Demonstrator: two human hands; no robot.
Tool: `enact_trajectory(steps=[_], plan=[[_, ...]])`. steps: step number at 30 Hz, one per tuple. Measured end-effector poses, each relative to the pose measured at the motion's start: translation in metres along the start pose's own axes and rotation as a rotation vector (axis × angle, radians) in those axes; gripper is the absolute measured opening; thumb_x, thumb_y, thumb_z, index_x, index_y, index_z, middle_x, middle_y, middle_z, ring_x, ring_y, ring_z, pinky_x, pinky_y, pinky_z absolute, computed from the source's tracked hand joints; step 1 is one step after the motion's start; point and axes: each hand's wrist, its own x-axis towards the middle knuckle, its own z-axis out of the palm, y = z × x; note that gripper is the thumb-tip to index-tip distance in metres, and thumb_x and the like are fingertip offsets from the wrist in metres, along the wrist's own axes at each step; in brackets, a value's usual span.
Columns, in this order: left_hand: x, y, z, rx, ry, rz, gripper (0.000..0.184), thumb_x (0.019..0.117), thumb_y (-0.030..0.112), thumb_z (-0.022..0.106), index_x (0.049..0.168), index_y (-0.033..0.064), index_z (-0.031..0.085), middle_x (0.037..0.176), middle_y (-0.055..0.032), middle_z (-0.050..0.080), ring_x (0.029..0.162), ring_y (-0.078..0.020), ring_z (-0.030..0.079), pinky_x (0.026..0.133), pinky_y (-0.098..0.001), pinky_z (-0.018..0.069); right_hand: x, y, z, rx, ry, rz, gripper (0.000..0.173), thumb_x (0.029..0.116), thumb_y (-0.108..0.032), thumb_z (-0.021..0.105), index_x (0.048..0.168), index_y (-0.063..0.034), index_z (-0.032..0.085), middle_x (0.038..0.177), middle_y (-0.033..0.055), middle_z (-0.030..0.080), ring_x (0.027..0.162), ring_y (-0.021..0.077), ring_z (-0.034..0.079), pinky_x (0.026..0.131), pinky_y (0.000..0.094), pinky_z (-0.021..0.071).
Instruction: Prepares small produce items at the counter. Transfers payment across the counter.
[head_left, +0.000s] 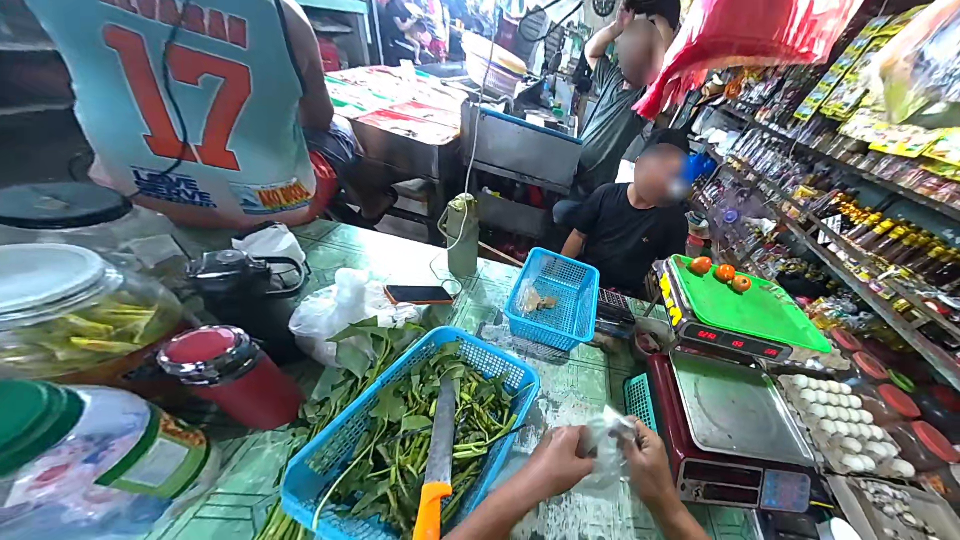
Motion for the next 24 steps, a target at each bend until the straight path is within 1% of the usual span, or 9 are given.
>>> enact_trajectory(steps=[3,7,10,12,14,15,18,21,24], plan=[[0.003,-0.016,-0.009,0.222,-0.107,-0.123,0.023,0.0961,0.019,0.059,0.101,-0.0016,0.069,0.097,-0.0223,0.068,0.099,-0.0402,0.066,0.086,-0.0617,0.0496,0.012,0.016,-0.014,0.078,0.084,0.152,0.025,0.1039,-0.009,0.049,0.111,0.0063,0.068,0.091,0.0107,0.071,0.080,0.0131,0.067,0.078,0.0357,0.0581],[0.008,-0.044,-0.020,0.160,-0.009,-0.184,0.024,0.0977,0.021,0.058,0.103,0.0008,0.071,0.095,-0.0187,0.068,0.095,-0.0351,0.065,0.086,-0.0573,0.0498,0.023,0.049,-0.028,-0.131,0.190,0.292,0.027,0.1068,-0.018,0.052,0.114,0.0037,0.068,0.093,0.0173,0.070,0.083,0.0257,0.067,0.081,0.0482,0.0557],[0.011,-0.041,-0.023,0.107,-0.025,-0.132,0.023,0.0990,0.022,0.060,0.102,0.0002,0.069,0.092,-0.0172,0.066,0.090,-0.0319,0.064,0.084,-0.0543,0.0496,0.016,0.053,-0.026,-0.556,0.226,0.008,0.052,0.0980,-0.026,0.064,0.140,0.0044,0.056,0.136,0.0251,0.061,0.129,0.0422,0.057,0.109,0.0616,0.0430],[0.016,-0.033,-0.017,0.112,-0.086,-0.052,0.024,0.0994,0.021,0.062,0.105,-0.0015,0.069,0.094,-0.0188,0.068,0.091,-0.0335,0.066,0.086,-0.0560,0.0510,0.015,0.042,-0.013,-0.633,0.121,-0.286,0.066,0.0951,-0.038,0.065,0.144,0.0042,0.053,0.149,0.0255,0.052,0.142,0.0440,0.045,0.117,0.0645,0.0339],[0.019,-0.026,-0.010,0.120,-0.150,0.028,0.023,0.0989,0.020,0.064,0.104,-0.0019,0.069,0.095,-0.0193,0.069,0.092,-0.0337,0.067,0.087,-0.0562,0.0515,0.012,0.029,0.007,-0.522,-0.117,-0.392,0.055,0.0960,-0.037,0.068,0.138,-0.0024,0.062,0.139,0.0162,0.064,0.134,0.0337,0.056,0.116,0.0631,0.0356],[0.021,-0.025,-0.010,0.127,-0.171,0.048,0.023,0.0978,0.020,0.066,0.104,-0.0016,0.070,0.095,-0.0189,0.069,0.093,-0.0333,0.067,0.088,-0.0561,0.0515,0.012,0.027,0.016,-0.465,-0.213,-0.367,0.044,0.0978,-0.034,0.067,0.130,-0.0053,0.068,0.123,0.0104,0.073,0.119,0.0268,0.067,0.111,0.0588,0.0432],[0.019,-0.034,-0.029,0.005,-0.114,0.007,0.025,0.0928,0.019,0.074,0.104,-0.0027,0.069,0.095,-0.0167,0.069,0.089,-0.0281,0.067,0.086,-0.0508,0.0530,0.017,0.035,0.018,-0.221,-0.294,-0.163,0.026,0.1033,-0.020,0.058,0.109,0.0014,0.071,0.088,0.0134,0.073,0.080,0.0225,0.071,0.080,0.0451,0.0585],[0.006,-0.052,-0.043,-0.580,0.166,-0.052,0.008,0.0958,0.011,0.065,0.096,0.0036,0.062,0.080,-0.0018,0.062,0.071,-0.0102,0.061,0.068,-0.0289,0.0538,0.018,0.040,0.009,-0.063,-0.155,-0.027,0.024,0.1037,-0.016,0.055,0.104,0.0029,0.069,0.085,0.0078,0.069,0.076,0.0099,0.065,0.075,0.0307,0.0556],[0.001,-0.055,-0.035,-0.912,0.182,-0.144,0.031,0.1079,0.031,0.047,0.122,0.0062,0.059,0.099,-0.0040,0.067,0.086,-0.0128,0.066,0.077,-0.0330,0.0561,0.021,0.040,0.009,-0.003,-0.080,0.037,0.021,0.1038,-0.016,0.055,0.103,0.0003,0.068,0.081,0.0032,0.066,0.073,0.0054,0.061,0.072,0.0256,0.0531]])
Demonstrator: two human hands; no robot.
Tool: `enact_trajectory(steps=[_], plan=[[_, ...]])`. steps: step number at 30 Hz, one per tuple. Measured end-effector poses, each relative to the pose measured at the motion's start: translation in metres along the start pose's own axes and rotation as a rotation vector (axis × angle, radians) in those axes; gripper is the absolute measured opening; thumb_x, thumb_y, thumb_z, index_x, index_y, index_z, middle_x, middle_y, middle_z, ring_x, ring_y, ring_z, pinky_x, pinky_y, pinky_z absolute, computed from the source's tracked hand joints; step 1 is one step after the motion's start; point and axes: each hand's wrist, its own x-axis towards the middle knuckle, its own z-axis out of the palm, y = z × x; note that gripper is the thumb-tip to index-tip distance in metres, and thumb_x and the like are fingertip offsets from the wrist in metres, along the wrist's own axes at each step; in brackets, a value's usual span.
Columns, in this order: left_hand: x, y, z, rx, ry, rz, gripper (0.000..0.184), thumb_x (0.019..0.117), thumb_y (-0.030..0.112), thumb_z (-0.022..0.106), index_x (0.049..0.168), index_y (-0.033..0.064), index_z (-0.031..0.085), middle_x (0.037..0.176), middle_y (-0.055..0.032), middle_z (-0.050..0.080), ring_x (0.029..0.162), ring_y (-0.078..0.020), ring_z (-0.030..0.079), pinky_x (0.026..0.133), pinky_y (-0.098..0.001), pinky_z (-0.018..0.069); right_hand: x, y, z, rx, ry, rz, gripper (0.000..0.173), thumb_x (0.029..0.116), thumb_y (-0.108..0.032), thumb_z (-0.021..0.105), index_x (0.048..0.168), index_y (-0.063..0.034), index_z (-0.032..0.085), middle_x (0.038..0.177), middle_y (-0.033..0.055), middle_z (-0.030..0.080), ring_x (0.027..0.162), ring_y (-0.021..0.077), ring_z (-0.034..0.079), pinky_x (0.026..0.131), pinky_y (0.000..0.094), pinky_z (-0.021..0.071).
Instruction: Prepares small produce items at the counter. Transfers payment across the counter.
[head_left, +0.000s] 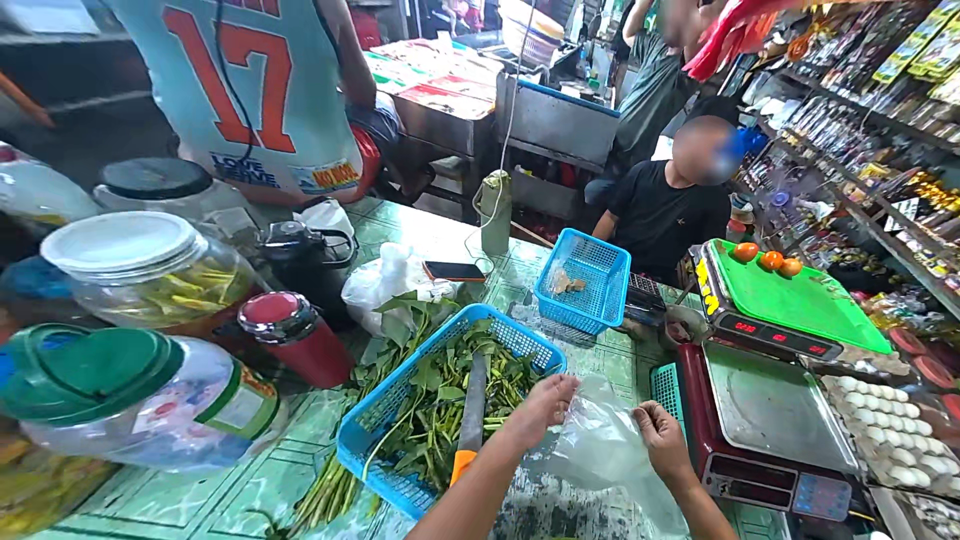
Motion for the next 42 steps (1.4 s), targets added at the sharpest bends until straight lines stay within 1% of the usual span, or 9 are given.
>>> enact_trajectory(steps=[2,5,10,15,18,21,30,36,42], plan=[[-0.004,-0.008,0.010,0.055,-0.040,-0.066,0.037,0.1077,0.033,0.049,0.127,0.0027,0.058,0.106,-0.0078,0.069,0.094,-0.0149,0.067,0.086,-0.0366,0.0568,0.002,0.000,0.002,-0.028,0.020,0.017,0.022,0.1042,-0.017,0.055,0.102,-0.0004,0.069,0.081,0.0036,0.067,0.073,0.0068,0.062,0.072,0.0269,0.0534],[-0.001,-0.022,0.017,0.070,-0.045,-0.097,0.019,0.1012,0.015,0.063,0.110,-0.0012,0.066,0.096,-0.0078,0.072,0.087,-0.0159,0.070,0.085,-0.0362,0.0586,0.005,0.005,0.001,-0.071,0.026,0.030,0.023,0.1047,-0.019,0.055,0.103,-0.0011,0.070,0.081,0.0052,0.067,0.073,0.0105,0.063,0.073,0.0313,0.0542],[-0.003,-0.025,0.024,0.012,0.038,-0.132,0.019,0.1066,0.008,0.051,0.100,-0.0038,0.064,0.085,-0.0122,0.075,0.073,-0.0218,0.074,0.072,-0.0366,0.0629,0.011,0.016,-0.003,-0.182,0.036,0.099,0.026,0.1063,-0.022,0.054,0.107,-0.0013,0.070,0.086,0.0107,0.069,0.080,0.0206,0.066,0.078,0.0434,0.0544],[0.001,-0.028,0.041,-0.088,0.194,-0.114,0.016,0.1035,0.008,0.058,0.095,-0.0040,0.063,0.077,-0.0126,0.073,0.067,-0.0214,0.073,0.066,-0.0356,0.0625,-0.001,0.007,0.013,-0.446,0.317,-0.344,0.041,0.0970,-0.024,0.065,0.127,0.0033,0.067,0.126,0.0245,0.064,0.122,0.0446,0.059,0.106,0.0616,0.0449],[0.003,-0.031,0.052,-0.167,0.235,-0.122,0.012,0.1004,0.007,0.063,0.095,-0.0035,0.062,0.078,-0.0127,0.072,0.067,-0.0211,0.072,0.064,-0.0355,0.0616,-0.013,-0.011,0.025,-0.344,0.236,-0.446,0.026,0.0942,-0.023,0.069,0.108,-0.0010,0.074,0.101,0.0124,0.072,0.092,0.0257,0.070,0.084,0.0435,0.0597],[0.004,-0.035,0.060,-0.180,0.267,-0.124,0.011,0.0965,0.005,0.068,0.089,-0.0005,0.062,0.076,-0.0092,0.069,0.065,-0.0170,0.067,0.063,-0.0329,0.0586,-0.017,-0.007,0.036,-0.215,0.113,-0.359,0.033,0.0910,-0.030,0.075,0.105,-0.0002,0.072,0.092,0.0106,0.069,0.073,0.0177,0.064,0.067,0.0339,0.0571],[-0.002,-0.045,0.064,-0.203,0.210,-0.084,0.013,0.1040,0.003,0.053,0.093,-0.0001,0.060,0.078,-0.0087,0.070,0.067,-0.0177,0.069,0.062,-0.0344,0.0605,-0.010,0.002,0.034,-0.037,-0.059,-0.205,0.019,0.0901,-0.015,0.075,0.100,0.0017,0.074,0.097,0.0144,0.071,0.088,0.0221,0.068,0.083,0.0377,0.0580],[0.004,-0.049,0.062,-0.201,0.257,-0.044,0.012,0.0970,-0.003,0.060,0.087,0.0026,0.059,0.072,-0.0046,0.066,0.060,-0.0113,0.063,0.056,-0.0274,0.0552,-0.004,0.002,0.034,0.044,-0.115,-0.155,0.035,0.0868,-0.022,0.081,0.104,0.0055,0.070,0.093,0.0163,0.069,0.079,0.0212,0.064,0.076,0.0367,0.0554],[0.004,-0.047,0.058,-0.270,0.268,-0.100,0.021,0.1005,0.003,0.060,0.081,0.0068,0.055,0.070,-0.0036,0.063,0.057,-0.0097,0.059,0.054,-0.0251,0.0509,0.004,-0.002,0.028,0.166,-0.194,-0.053,0.018,0.0939,-0.013,0.070,0.100,0.0038,0.070,0.085,0.0094,0.072,0.076,0.0112,0.068,0.076,0.0298,0.0570]])
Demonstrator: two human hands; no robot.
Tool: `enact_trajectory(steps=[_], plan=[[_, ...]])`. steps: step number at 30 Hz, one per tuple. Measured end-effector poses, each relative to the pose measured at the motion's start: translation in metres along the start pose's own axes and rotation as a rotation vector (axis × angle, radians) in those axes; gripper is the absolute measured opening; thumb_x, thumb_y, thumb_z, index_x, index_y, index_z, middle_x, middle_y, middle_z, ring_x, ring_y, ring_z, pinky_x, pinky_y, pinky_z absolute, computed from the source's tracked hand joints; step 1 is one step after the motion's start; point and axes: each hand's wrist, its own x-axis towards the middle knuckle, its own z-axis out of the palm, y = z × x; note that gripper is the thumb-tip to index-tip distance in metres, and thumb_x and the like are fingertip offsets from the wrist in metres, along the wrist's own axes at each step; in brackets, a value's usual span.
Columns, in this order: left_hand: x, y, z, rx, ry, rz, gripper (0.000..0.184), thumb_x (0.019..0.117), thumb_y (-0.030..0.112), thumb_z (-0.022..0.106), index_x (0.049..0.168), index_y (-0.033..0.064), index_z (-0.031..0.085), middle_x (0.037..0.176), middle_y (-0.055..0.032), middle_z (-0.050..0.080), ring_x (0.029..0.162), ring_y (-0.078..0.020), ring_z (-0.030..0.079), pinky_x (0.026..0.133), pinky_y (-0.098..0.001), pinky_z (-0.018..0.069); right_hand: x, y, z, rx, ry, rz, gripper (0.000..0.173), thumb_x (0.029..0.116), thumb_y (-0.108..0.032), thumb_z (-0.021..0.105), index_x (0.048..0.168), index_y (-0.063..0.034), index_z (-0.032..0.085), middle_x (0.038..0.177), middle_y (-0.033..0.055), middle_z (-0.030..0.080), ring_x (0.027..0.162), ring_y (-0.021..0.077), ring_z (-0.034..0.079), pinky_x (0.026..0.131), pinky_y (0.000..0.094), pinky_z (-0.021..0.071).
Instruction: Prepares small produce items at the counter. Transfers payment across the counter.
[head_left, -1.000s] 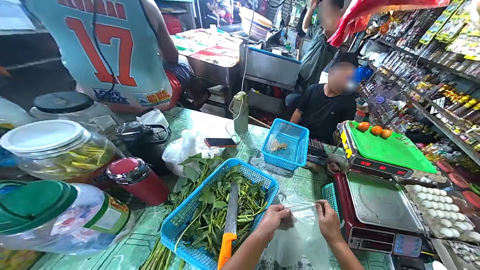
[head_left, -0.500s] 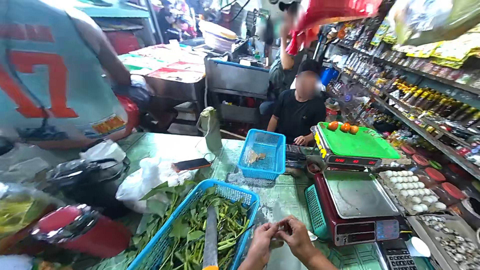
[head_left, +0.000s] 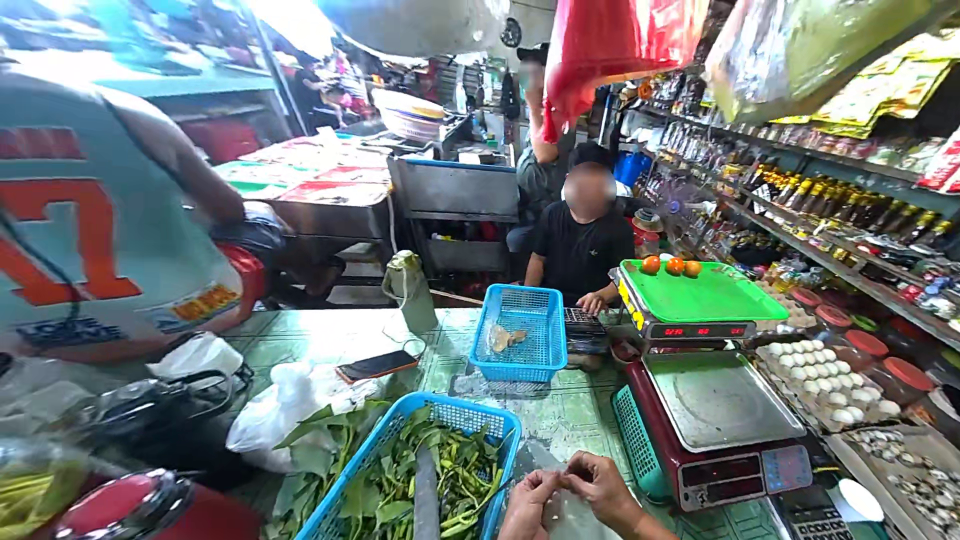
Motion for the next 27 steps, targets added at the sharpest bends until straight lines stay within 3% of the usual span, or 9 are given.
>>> enact_trajectory(steps=[5,10,13,15,17,19,22,24,27], plan=[[0.015,-0.005,-0.018,0.217,-0.014,0.067,0.025,0.0917,-0.006,0.062,0.074,0.0084,0.052,0.062,0.0000,0.054,0.053,-0.0095,0.052,0.052,-0.0261,0.0472,0.009,-0.009,-0.007,0.273,0.223,0.180,0.018,0.1019,-0.011,0.058,0.108,0.0046,0.064,0.088,0.0093,0.070,0.076,0.0142,0.067,0.070,0.0323,0.0583],[0.032,0.010,-0.033,0.138,0.183,-0.043,0.001,0.1008,0.001,0.047,0.100,0.0014,0.048,0.076,-0.0157,0.066,0.061,-0.0265,0.068,0.056,-0.0409,0.0590,0.017,-0.027,-0.029,1.023,0.280,0.349,0.021,0.1112,-0.016,0.039,0.112,-0.0064,0.058,0.082,0.0052,0.069,0.072,0.0151,0.069,0.070,0.0347,0.0608],[0.037,0.036,-0.039,-0.145,0.235,-0.046,0.008,0.0987,-0.001,0.046,0.105,0.0024,0.049,0.079,-0.0146,0.065,0.065,-0.0241,0.066,0.061,-0.0403,0.0587,0.019,-0.020,-0.032,0.864,0.227,0.379,0.026,0.1104,-0.025,0.041,0.102,-0.0091,0.060,0.065,-0.0027,0.055,0.054,0.0079,0.055,0.054,0.0267,0.0520],[0.037,0.051,-0.041,-0.285,0.228,-0.018,0.012,0.0987,0.002,0.045,0.109,0.0034,0.051,0.074,-0.0111,0.063,0.061,-0.0203,0.064,0.057,-0.0370,0.0573,0.018,-0.003,-0.036,0.517,0.019,0.317,0.018,0.1011,-0.017,0.054,0.113,-0.0038,0.059,0.077,0.0015,0.061,0.066,0.0101,0.060,0.065,0.0305,0.0545],[0.038,0.063,-0.040,-0.338,0.191,0.013,0.012,0.0989,0.006,0.045,0.109,0.0077,0.051,0.071,-0.0065,0.061,0.059,-0.0172,0.064,0.055,-0.0356,0.0567,0.025,0.009,-0.040,0.228,-0.145,0.315,0.036,0.0901,-0.014,0.074,0.119,0.0038,0.062,0.093,0.0100,0.069,0.083,0.0147,0.066,0.081,0.0367,0.0572],[0.040,0.068,-0.039,-0.253,0.089,0.039,0.011,0.0969,0.006,0.047,0.105,0.0100,0.053,0.068,-0.0029,0.059,0.056,-0.0125,0.061,0.052,-0.0305,0.0542,0.038,0.023,-0.040,0.076,-0.116,0.351,0.031,0.0941,-0.019,0.071,0.114,0.0036,0.066,0.090,0.0104,0.068,0.080,0.0149,0.063,0.079,0.0374,0.0541],[0.055,0.064,-0.046,0.249,-0.176,0.087,0.022,0.0897,-0.001,0.060,0.111,0.0037,0.059,0.076,-0.0035,0.064,0.052,-0.0051,0.052,0.046,-0.0209,0.0446,0.065,0.029,-0.049,0.283,0.122,0.515,0.032,0.1072,-0.020,0.053,0.128,0.0040,0.056,0.101,0.0165,0.064,0.084,0.0220,0.063,0.078,0.0418,0.0552],[0.075,0.056,-0.046,0.628,-0.214,0.074,0.019,0.0890,0.002,0.071,0.107,0.0009,0.064,0.080,-0.0054,0.065,0.055,-0.0086,0.050,0.050,-0.0258,0.0411,0.082,0.028,-0.056,0.530,0.219,0.628,0.029,0.1110,-0.022,0.046,0.132,-0.0025,0.051,0.102,0.0167,0.065,0.081,0.0256,0.068,0.071,0.0433,0.0588],[0.099,0.046,-0.037,0.540,-0.076,0.083,0.009,0.0990,0.007,0.062,0.091,0.0032,0.063,0.065,-0.0014,0.053,0.047,-0.0077,0.041,0.044,-0.0234,0.0346,0.097,0.026,-0.054,0.823,0.271,0.627,0.023,0.1114,-0.020,0.042,0.129,-0.0077,0.049,0.093,0.0109,0.065,0.076,0.0217,0.067,0.068,0.0393,0.0588]])
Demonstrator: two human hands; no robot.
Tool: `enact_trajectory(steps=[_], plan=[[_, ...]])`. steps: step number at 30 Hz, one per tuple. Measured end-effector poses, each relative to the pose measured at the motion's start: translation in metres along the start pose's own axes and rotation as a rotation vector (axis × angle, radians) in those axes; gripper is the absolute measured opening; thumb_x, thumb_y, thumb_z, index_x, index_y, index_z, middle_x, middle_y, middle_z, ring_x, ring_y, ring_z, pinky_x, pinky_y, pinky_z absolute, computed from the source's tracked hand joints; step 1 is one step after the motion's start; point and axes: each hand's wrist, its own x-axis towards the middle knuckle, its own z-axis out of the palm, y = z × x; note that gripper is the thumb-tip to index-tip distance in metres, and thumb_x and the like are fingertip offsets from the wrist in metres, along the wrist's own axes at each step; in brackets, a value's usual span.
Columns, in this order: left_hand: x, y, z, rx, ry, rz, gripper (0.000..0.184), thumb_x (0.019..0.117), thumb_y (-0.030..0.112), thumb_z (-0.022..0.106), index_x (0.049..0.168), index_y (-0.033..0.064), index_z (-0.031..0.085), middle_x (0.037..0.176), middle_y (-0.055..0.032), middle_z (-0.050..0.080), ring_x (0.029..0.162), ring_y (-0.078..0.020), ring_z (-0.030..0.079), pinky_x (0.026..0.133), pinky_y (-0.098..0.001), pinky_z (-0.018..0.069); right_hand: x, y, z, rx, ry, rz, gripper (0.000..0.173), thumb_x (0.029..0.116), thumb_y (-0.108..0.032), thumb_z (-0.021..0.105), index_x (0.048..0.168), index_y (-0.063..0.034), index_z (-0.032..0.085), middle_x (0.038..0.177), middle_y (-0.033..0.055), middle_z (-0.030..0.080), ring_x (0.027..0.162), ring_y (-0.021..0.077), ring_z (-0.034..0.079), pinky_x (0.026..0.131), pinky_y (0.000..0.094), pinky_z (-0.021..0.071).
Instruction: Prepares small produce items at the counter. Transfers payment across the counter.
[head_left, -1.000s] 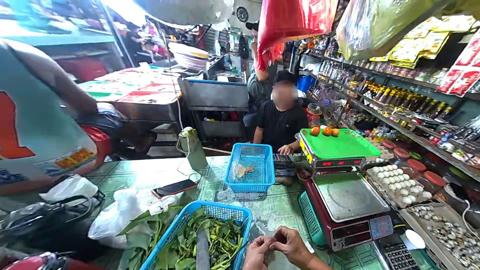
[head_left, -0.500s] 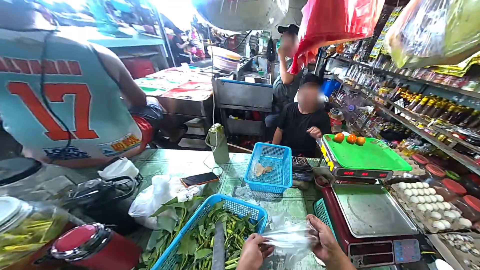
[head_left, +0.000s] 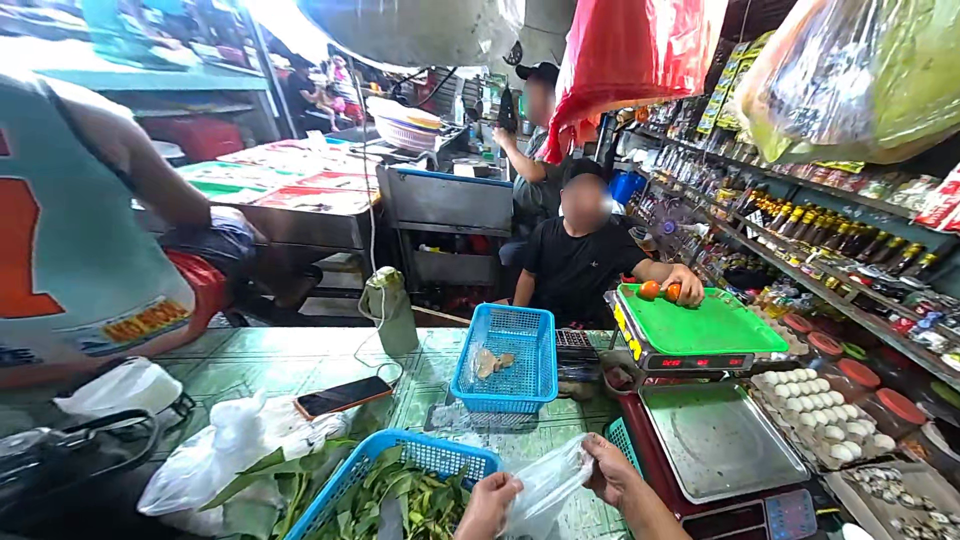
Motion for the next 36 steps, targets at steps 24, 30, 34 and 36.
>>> enact_trajectory(steps=[24,30,34,36], plan=[[0.034,0.006,-0.014,-0.410,0.365,-0.149,0.013,0.1019,0.009,0.056,0.110,-0.0001,0.061,0.084,-0.0136,0.064,0.072,-0.0230,0.065,0.064,-0.0418,0.0570,0.039,0.015,-0.021,-0.140,-0.221,0.064,0.023,0.1016,-0.003,0.052,0.125,-0.0045,0.054,0.091,0.0081,0.066,0.075,0.0176,0.066,0.071,0.0371,0.0581],[0.031,0.008,-0.013,-0.305,0.277,-0.130,0.011,0.1015,0.011,0.059,0.106,0.0020,0.062,0.075,-0.0091,0.060,0.060,-0.0180,0.059,0.054,-0.0344,0.0524,0.048,0.017,-0.026,-0.158,-0.245,0.053,0.025,0.1007,-0.006,0.057,0.125,-0.0032,0.056,0.098,0.0118,0.070,0.082,0.0212,0.070,0.076,0.0402,0.0598],[0.030,0.007,-0.013,-0.164,0.111,-0.097,0.025,0.0941,0.009,0.070,0.117,-0.0006,0.063,0.087,-0.0135,0.068,0.069,-0.0202,0.065,0.061,-0.0361,0.0559,0.052,0.012,-0.023,-0.126,-0.139,0.042,0.020,0.1048,-0.009,0.054,0.123,-0.0019,0.058,0.096,0.0122,0.069,0.081,0.0208,0.069,0.075,0.0396,0.0592],[0.034,0.005,-0.012,-0.114,0.078,-0.053,0.015,0.0926,0.008,0.072,0.104,0.0001,0.065,0.077,-0.0085,0.067,0.061,-0.0142,0.061,0.055,-0.0296,0.0518,0.051,0.006,-0.022,-0.081,-0.092,0.015,0.020,0.1054,-0.009,0.051,0.123,-0.0016,0.058,0.095,0.0127,0.070,0.081,0.0215,0.069,0.074,0.0401,0.0595]])
